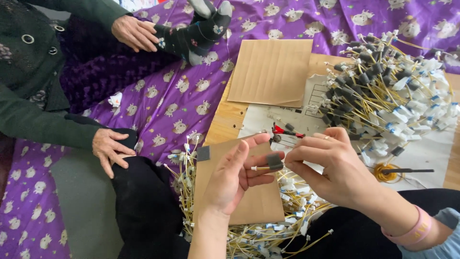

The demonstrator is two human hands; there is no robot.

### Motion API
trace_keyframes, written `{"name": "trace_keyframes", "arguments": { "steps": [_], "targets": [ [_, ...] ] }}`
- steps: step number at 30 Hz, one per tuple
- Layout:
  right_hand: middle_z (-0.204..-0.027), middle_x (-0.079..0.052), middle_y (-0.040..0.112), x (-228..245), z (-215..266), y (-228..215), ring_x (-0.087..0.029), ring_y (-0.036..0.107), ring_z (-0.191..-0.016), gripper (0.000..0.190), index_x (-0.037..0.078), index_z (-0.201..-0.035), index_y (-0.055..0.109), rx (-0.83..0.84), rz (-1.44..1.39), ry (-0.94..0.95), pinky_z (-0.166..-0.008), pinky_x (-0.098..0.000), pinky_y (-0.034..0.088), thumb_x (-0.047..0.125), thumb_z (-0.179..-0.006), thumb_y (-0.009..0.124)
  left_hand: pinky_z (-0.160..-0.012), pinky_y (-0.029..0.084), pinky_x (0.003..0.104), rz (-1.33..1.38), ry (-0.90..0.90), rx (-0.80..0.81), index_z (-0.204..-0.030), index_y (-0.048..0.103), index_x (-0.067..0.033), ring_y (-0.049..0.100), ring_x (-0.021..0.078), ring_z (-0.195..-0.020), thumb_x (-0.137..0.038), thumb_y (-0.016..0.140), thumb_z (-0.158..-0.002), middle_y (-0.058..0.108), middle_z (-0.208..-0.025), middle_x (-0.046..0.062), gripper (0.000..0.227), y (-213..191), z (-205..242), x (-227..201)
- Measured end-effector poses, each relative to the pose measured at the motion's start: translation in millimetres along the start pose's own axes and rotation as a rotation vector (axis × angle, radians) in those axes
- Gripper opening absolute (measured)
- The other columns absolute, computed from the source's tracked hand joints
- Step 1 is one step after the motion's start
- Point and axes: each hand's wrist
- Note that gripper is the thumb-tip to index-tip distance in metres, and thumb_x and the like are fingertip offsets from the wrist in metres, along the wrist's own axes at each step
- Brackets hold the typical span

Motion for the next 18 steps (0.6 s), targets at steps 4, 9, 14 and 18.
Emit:
{"name": "trace_keyframes", "arguments": {
  "steps": [4, 9, 14, 18],
  "targets": [
    [-0.064, 0.01, 0.065, -4.7, 1.4, 0.7, -0.011, 0.049, -0.051, 0.007, 0.016, -0.067, 0.066, 0.048, -0.06, 0.106, -0.079, -0.0299, 0.03, 0.013, -0.073, 0.064, -0.082, 0.054, 0.029, -0.336, 0.074, 0.038, -0.124, 0.049, 0.0029, 0.063, 0.0239, -0.105, -0.034, 0.052, -0.086, 0.064, -0.112, 0.023, 0.054, 19.3, 6.2, -9.1],
    [-0.044, -0.001, 0.057, -6.8, -3.7, -0.9, -0.011, 0.043, -0.04, 0.017, 0.0, -0.057, 0.069, 0.096, -0.447, 0.443, -0.038, -0.0253, 0.034, 0.01, -0.07, 0.065, -0.079, 0.053, 0.024, -0.732, 0.112, 0.005, -0.125, 0.053, -0.0061, 0.066, 0.0149, -0.096, -0.006, 0.06, -0.079, 0.066, -0.12, 0.012, 0.047, 36.9, 16.3, -10.8],
    [-0.059, -0.008, 0.062, -15.1, 0.2, -1.4, -0.015, 0.048, -0.056, 0.018, -0.006, -0.067, 0.073, 0.216, -0.645, 0.782, -0.052, -0.0263, 0.035, 0.006, -0.073, 0.062, -0.077, 0.056, 0.026, -1.134, 0.408, -0.035, -0.117, 0.057, -0.0101, 0.07, 0.0173, -0.098, -0.005, 0.067, -0.072, 0.071, -0.108, 0.006, 0.046, 56.6, 23.6, -11.5],
    [-0.061, -0.013, 0.06, -27.2, 7.3, 4.5, -0.017, 0.05, -0.062, 0.017, -0.012, -0.067, 0.069, 0.23, -0.962, 0.807, -0.059, -0.0261, 0.036, 0.0, -0.073, 0.058, -0.07, 0.058, 0.024, -1.21, 0.599, -0.062, -0.114, 0.056, -0.0072, 0.073, 0.0151, -0.093, 0.0, 0.068, -0.07, 0.072, -0.103, 0.004, 0.046, 61.7, 27.7, -6.8]
  ]
}}
Point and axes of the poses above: each hand's wrist, its own z-axis away from the middle knuckle, its own y-axis out of the palm, x = y × z
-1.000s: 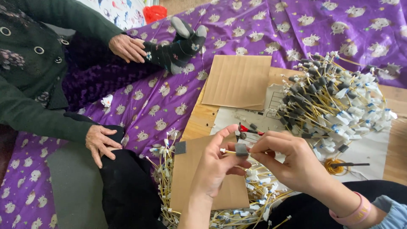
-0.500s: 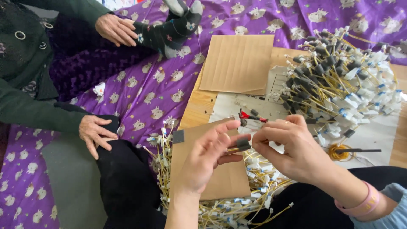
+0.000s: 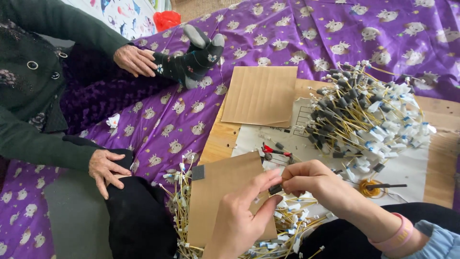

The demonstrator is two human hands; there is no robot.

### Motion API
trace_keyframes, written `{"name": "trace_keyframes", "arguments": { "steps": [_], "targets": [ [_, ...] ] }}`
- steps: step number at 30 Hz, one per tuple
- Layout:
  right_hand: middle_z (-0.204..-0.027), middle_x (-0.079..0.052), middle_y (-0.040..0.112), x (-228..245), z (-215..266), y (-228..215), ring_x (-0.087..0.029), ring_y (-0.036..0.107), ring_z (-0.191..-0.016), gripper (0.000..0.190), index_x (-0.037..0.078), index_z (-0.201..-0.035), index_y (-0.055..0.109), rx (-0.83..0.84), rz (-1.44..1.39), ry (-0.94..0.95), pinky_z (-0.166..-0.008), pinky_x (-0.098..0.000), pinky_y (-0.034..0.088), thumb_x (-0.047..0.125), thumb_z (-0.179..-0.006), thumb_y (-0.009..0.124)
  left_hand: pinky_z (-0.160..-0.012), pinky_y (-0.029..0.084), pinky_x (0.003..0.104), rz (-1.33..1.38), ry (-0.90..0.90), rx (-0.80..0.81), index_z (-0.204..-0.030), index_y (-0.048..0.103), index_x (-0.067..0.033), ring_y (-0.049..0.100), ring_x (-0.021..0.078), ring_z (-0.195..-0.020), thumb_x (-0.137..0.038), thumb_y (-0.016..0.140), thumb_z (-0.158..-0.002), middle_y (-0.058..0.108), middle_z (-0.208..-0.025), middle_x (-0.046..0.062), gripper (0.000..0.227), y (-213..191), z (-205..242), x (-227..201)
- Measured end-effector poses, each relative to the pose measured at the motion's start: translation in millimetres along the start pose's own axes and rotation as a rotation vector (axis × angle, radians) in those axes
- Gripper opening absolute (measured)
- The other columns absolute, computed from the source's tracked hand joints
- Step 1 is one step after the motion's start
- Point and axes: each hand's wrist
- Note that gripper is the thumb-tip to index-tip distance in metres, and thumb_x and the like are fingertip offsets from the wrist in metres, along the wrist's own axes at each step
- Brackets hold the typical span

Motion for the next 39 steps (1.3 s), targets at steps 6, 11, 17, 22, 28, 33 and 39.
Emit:
{"name": "trace_keyframes", "arguments": {
  "steps": [6, 11, 17, 22, 28, 33, 39],
  "targets": [
    [-0.059, -0.014, 0.059, -0.8, -0.4, -1.4, -0.019, 0.049, -0.06, 0.018, -0.011, -0.064, 0.066, 0.108, -0.12, -0.043, -0.061, -0.0273, 0.037, 0.001, -0.07, 0.056, -0.067, 0.057, 0.022, 0.033, 0.061, -0.083, -0.114, 0.057, -0.0077, 0.073, 0.0136, -0.08, 0.001, 0.072, -0.07, 0.074, -0.095, 0.005, 0.048, 5.3, 7.0, 7.7],
    [-0.061, -0.014, 0.058, -6.7, -3.0, -4.3, -0.019, 0.049, -0.06, 0.014, -0.009, -0.064, 0.063, 0.124, -0.183, -0.045, -0.062, -0.0287, 0.037, 0.001, -0.071, 0.056, -0.062, 0.055, 0.023, -0.059, 0.099, -0.134, -0.106, 0.062, -0.0074, 0.07, 0.0128, -0.072, -0.003, 0.075, -0.068, 0.073, -0.089, 0.003, 0.04, 6.9, 6.0, 7.7],
    [-0.062, -0.018, 0.061, -17.8, -5.7, -7.6, -0.024, 0.052, -0.065, 0.021, -0.017, -0.065, 0.069, 0.005, -0.012, -0.034, -0.064, -0.0336, 0.039, 0.002, -0.071, 0.061, -0.057, 0.054, 0.024, -0.015, 0.006, -0.128, -0.093, 0.07, -0.0073, 0.067, 0.0145, -0.064, -0.001, 0.075, -0.066, 0.071, -0.083, 0.005, 0.028, 6.6, 10.3, 14.3],
    [-0.069, -0.022, 0.073, -33.9, -27.6, -22.5, -0.027, 0.061, -0.07, 0.02, -0.019, -0.07, 0.076, 0.013, 0.078, 0.036, -0.068, -0.0334, 0.04, -0.003, -0.071, 0.064, -0.063, 0.052, 0.024, -0.062, 0.065, -0.104, -0.096, 0.069, -0.0114, 0.062, 0.0142, -0.069, 0.001, 0.076, -0.065, 0.069, -0.083, 0.002, 0.034, 9.8, 11.7, 29.6],
    [-0.065, -0.02, 0.067, -25.2, -23.2, -17.0, -0.025, 0.058, -0.068, 0.018, -0.016, -0.068, 0.074, 0.082, 0.135, 0.046, -0.066, -0.0321, 0.04, -0.001, -0.073, 0.068, -0.053, 0.052, 0.023, -0.178, 0.069, -0.208, -0.077, 0.071, -0.0132, 0.063, 0.013, -0.06, -0.004, 0.078, -0.063, 0.067, -0.067, 0.0, 0.018, 17.7, 11.9, 31.6],
    [-0.069, -0.011, 0.075, -13.8, -23.1, -9.2, -0.016, 0.063, -0.068, 0.023, -0.004, -0.082, 0.086, 0.079, 0.417, 0.223, -0.065, -0.0251, 0.045, 0.013, -0.078, 0.07, -0.045, 0.046, 0.026, -0.275, 0.063, -0.214, -0.067, 0.065, -0.0096, 0.057, 0.0155, -0.05, -0.023, 0.073, -0.08, 0.061, -0.058, 0.001, 0.02, 16.2, 12.2, 34.4],
    [-0.071, -0.008, 0.081, -22.5, -28.8, -16.6, -0.014, 0.067, -0.066, 0.024, -0.002, -0.081, 0.086, 0.092, 0.469, 0.15, -0.062, -0.0233, 0.047, 0.014, -0.079, 0.068, -0.056, 0.049, 0.025, -0.043, -0.055, 0.015, -0.094, 0.067, -0.0138, 0.06, 0.0137, -0.064, -0.006, 0.074, -0.074, 0.063, -0.08, 0.003, 0.022, 2.7, 12.8, 22.6]
  ]
}}
Point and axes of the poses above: each hand's wrist, its own z-axis away from the middle knuckle, its own y-axis out of the palm, x = y × z
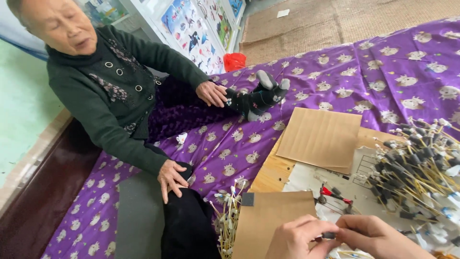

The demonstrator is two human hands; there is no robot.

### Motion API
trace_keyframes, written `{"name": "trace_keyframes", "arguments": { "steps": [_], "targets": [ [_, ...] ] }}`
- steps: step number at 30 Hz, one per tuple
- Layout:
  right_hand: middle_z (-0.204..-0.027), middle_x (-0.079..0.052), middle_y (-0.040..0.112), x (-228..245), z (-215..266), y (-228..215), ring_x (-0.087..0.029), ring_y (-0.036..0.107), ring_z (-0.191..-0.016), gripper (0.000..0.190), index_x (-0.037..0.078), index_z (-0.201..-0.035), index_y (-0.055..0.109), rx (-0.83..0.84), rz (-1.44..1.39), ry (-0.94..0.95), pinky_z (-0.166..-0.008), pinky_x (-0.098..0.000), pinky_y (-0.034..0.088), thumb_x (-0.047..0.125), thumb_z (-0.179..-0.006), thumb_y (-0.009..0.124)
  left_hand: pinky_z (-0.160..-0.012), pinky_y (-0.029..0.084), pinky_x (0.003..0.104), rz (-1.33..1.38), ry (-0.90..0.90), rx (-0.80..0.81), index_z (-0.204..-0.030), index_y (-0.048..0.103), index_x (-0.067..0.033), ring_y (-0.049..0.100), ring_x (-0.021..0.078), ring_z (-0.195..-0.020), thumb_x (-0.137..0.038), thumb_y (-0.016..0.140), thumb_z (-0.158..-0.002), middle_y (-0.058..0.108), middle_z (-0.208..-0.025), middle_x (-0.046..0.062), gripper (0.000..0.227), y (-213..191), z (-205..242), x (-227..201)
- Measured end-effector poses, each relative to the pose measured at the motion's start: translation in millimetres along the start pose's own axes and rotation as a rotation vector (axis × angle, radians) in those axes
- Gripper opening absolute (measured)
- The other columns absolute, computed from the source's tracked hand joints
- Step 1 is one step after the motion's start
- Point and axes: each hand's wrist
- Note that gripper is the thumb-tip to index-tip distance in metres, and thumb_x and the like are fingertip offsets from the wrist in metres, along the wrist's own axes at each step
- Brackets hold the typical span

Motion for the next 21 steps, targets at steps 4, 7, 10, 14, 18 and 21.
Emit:
{"name": "trace_keyframes", "arguments": {
  "steps": [4, 7, 10, 14, 18, 21],
  "targets": [
    [-0.065, -0.007, 0.077, 20.0, 10.7, 5.2, -0.014, 0.06, -0.056, 0.02, 0.002, -0.082, 0.087, -0.03, 0.049, 0.058, -0.053, -0.0226, 0.041, 0.013, -0.081, 0.07, -0.051, 0.05, 0.028, -0.051, -0.016, -0.064, -0.082, 0.069, -0.0095, 0.062, 0.0177, -0.057, -0.004, 0.072, -0.071, 0.066, -0.071, 0.006, 0.012, -3.1, -1.2, 2.4],
    [-0.065, -0.002, 0.079, 38.4, 28.8, 9.0, -0.01, 0.06, -0.059, 0.022, 0.008, -0.086, 0.09, -0.127, 0.066, 0.008, -0.054, -0.0226, 0.046, 0.017, -0.077, 0.072, -0.039, 0.044, 0.031, -0.122, -0.083, -0.108, -0.074, 0.067, -0.0116, 0.057, 0.0177, -0.041, -0.017, 0.072, -0.077, 0.063, -0.055, 0.002, 0.008, 3.0, -0.2, 10.1],
    [-0.059, 0.005, 0.074, 40.7, 42.9, 5.2, -0.007, 0.059, -0.052, 0.011, 0.012, -0.078, 0.08, -0.232, 0.171, -0.315, -0.051, -0.0221, 0.051, 0.016, -0.072, 0.071, -0.04, 0.045, 0.025, -0.032, -0.193, -0.11, -0.074, 0.074, -0.0153, 0.055, 0.0116, -0.041, -0.024, 0.077, -0.069, 0.066, -0.054, -0.002, 0.01, 16.5, -6.1, 13.4],
    [-0.057, 0.004, 0.069, 49.8, 51.4, -6.4, -0.009, 0.051, -0.044, 0.006, 0.011, -0.074, 0.074, -0.245, 0.295, -0.404, -0.042, -0.0224, 0.043, 0.013, -0.072, 0.069, -0.037, 0.047, 0.022, -0.047, -0.12, -0.146, -0.068, 0.069, -0.0123, 0.061, 0.0094, -0.038, -0.016, 0.073, -0.069, 0.068, -0.051, -0.003, 0.006, 29.8, -11.9, 20.1],
    [-0.065, 0.01, 0.071, 35.6, 50.8, -36.2, -0.012, 0.062, -0.054, 0.016, 0.025, -0.081, 0.072, -0.469, 0.625, -0.299, -0.055, -0.0287, 0.048, 0.018, -0.068, 0.066, -0.039, 0.047, 0.025, -0.095, -0.226, -0.059, -0.1, 0.072, -0.0172, 0.062, 0.0084, -0.041, -0.036, 0.067, -0.075, 0.074, -0.06, -0.004, 0.031, 31.5, -20.2, 16.9],
    [-0.075, 0.002, 0.077, 32.2, 51.4, -89.1, -0.007, 0.069, -0.051, 0.014, 0.018, -0.088, 0.075, -0.623, 0.602, -0.315, -0.045, -0.0149, 0.057, 0.016, -0.077, 0.065, -0.06, 0.062, 0.024, -0.035, -0.163, -0.07, -0.115, 0.061, -0.0074, 0.078, 0.0151, -0.07, -0.044, 0.058, -0.079, 0.076, -0.093, 0.006, 0.051, 22.8, -18.5, 16.0]
  ]
}}
Point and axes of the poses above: each hand's wrist, its own z-axis away from the middle knuckle, its own y-axis out of the palm, x = y × z
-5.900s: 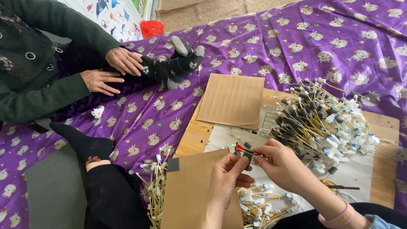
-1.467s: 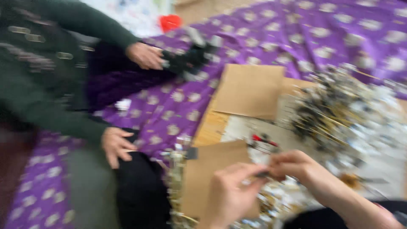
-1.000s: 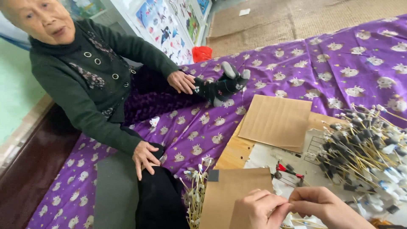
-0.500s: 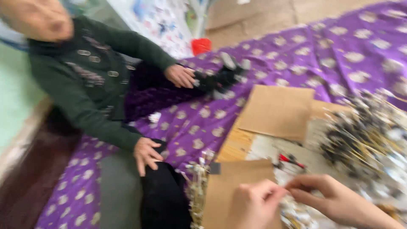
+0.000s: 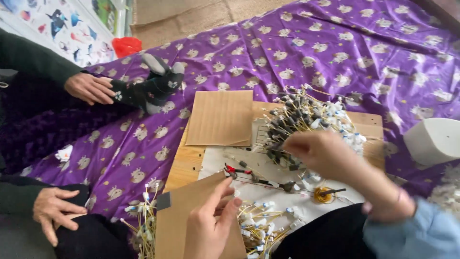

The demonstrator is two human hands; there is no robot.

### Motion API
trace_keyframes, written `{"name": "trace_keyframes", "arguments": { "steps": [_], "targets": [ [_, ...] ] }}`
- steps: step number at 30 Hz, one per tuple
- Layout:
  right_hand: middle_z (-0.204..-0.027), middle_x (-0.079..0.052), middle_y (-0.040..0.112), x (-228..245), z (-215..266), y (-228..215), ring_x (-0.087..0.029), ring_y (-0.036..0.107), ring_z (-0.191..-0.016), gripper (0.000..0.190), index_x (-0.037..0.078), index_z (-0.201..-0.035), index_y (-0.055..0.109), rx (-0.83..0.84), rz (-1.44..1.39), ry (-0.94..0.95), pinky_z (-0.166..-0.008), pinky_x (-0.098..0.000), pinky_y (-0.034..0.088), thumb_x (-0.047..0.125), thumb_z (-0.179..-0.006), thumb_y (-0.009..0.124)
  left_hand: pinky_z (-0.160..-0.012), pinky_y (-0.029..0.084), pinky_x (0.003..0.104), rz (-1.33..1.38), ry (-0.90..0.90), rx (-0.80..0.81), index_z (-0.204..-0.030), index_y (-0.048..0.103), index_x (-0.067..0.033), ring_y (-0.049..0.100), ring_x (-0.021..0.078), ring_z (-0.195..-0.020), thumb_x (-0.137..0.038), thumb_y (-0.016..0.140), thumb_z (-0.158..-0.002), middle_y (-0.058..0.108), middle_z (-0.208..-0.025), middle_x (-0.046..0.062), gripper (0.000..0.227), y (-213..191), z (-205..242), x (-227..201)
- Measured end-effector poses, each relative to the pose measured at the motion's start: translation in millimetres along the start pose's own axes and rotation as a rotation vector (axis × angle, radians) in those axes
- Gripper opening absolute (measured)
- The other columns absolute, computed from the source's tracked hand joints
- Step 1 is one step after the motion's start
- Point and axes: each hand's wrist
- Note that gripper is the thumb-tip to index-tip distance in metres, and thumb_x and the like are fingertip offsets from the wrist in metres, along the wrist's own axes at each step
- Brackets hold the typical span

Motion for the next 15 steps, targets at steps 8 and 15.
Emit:
{"name": "trace_keyframes", "arguments": {
  "steps": [8, 15],
  "targets": [
    [-0.096, 0.0, 0.068, -47.9, -21.8, 6.4, -0.019, 0.064, -0.081, 0.023, 0.014, -0.099, 0.066, 0.138, 0.394, -0.341, -0.074, -0.0325, 0.052, 0.013, -0.078, 0.058, -0.052, 0.053, 0.024, 0.037, -0.075, 0.257, -0.097, 0.072, -0.0146, 0.068, 0.0126, -0.059, -0.019, 0.061, -0.078, 0.076, -0.085, 0.0, 0.022, 58.0, 5.9, 3.0],
    [-0.148, -0.005, 0.021, -82.8, -39.0, 56.6, -0.034, 0.006, -0.136, 0.06, 0.046, -0.121, 0.054, 0.291, 0.563, -0.949, -0.1, -0.0706, 0.007, 0.054, -0.064, 0.071, -0.073, 0.049, 0.049, -0.337, -0.133, 0.495, -0.137, 0.034, -0.0129, 0.061, 0.0392, -0.087, 0.0, 0.045, -0.078, 0.059, -0.105, 0.018, 0.061, 102.8, -20.4, 11.4]
  ]
}}
Point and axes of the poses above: each hand's wrist, its own z-axis away from the middle knuckle, its own y-axis out of the palm, x = y × z
